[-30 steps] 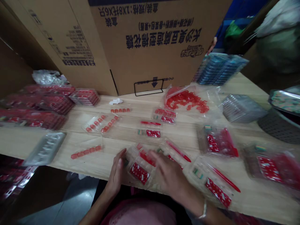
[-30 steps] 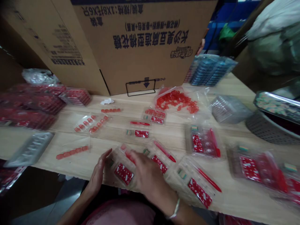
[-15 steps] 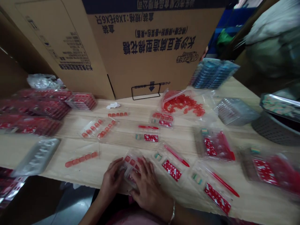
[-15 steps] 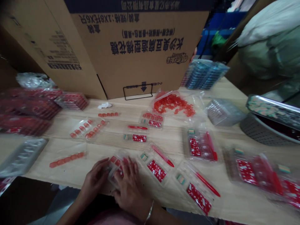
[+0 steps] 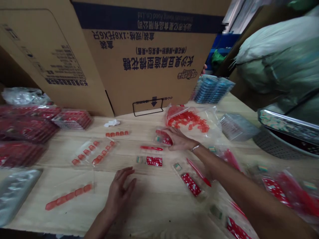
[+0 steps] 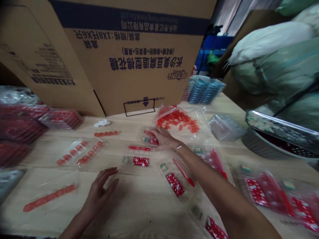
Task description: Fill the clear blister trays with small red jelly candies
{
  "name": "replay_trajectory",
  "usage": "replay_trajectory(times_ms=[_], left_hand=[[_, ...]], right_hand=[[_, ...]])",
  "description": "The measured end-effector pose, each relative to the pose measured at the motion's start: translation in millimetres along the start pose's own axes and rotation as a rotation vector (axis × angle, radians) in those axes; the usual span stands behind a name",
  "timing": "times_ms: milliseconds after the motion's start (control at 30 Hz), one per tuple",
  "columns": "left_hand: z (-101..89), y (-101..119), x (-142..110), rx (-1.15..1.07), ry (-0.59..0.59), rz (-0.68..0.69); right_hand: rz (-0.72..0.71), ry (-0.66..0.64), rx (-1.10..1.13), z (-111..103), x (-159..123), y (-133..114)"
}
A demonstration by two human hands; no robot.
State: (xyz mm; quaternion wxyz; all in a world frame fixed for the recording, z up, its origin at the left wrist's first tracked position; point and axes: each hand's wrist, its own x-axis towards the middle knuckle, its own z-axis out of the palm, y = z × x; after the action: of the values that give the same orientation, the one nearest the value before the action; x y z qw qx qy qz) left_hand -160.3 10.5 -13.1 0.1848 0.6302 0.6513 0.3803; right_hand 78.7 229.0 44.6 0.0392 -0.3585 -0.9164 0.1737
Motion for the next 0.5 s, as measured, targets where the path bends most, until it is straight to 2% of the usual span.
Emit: replay_trajectory(times_ms=[67, 133, 167, 233, 333, 400, 467, 500], left_hand=[[8.7, 2, 23, 0.107, -0.063, 0.172], [7.4, -2, 37, 0.255, -0.068, 0.22], [1.3, -6, 40, 0.346, -0.034, 0.187], [-22.2, -18, 35, 0.551, 0.083, 0.03], [-71.5, -36, 4, 0.818, 0.194, -0.25], [-98.6, -48, -26, 0.899, 0.158, -0.369], [-111.7, -60, -58, 0.891, 0.072, -0.431], [-112.0, -64, -72, 0.871, 0.044, -0.431]], right_hand=[[0.029, -0.068, -0.04, 1, 15, 25], [0.006, -0.085, -0.052, 8, 20, 37], [-0.007, -0.081, -0.055, 12, 20, 39], [-0.006, -0.071, -0.068, 17, 16, 39], [-0.008, 0.014, -0.105, 21, 6, 24], [-0.104, 0.076, -0.095, 26, -1, 2], [-0.241, 0.069, -0.045, 36, -6, -25], [-0.292, 0.043, -0.019, 42, -8, -38]])
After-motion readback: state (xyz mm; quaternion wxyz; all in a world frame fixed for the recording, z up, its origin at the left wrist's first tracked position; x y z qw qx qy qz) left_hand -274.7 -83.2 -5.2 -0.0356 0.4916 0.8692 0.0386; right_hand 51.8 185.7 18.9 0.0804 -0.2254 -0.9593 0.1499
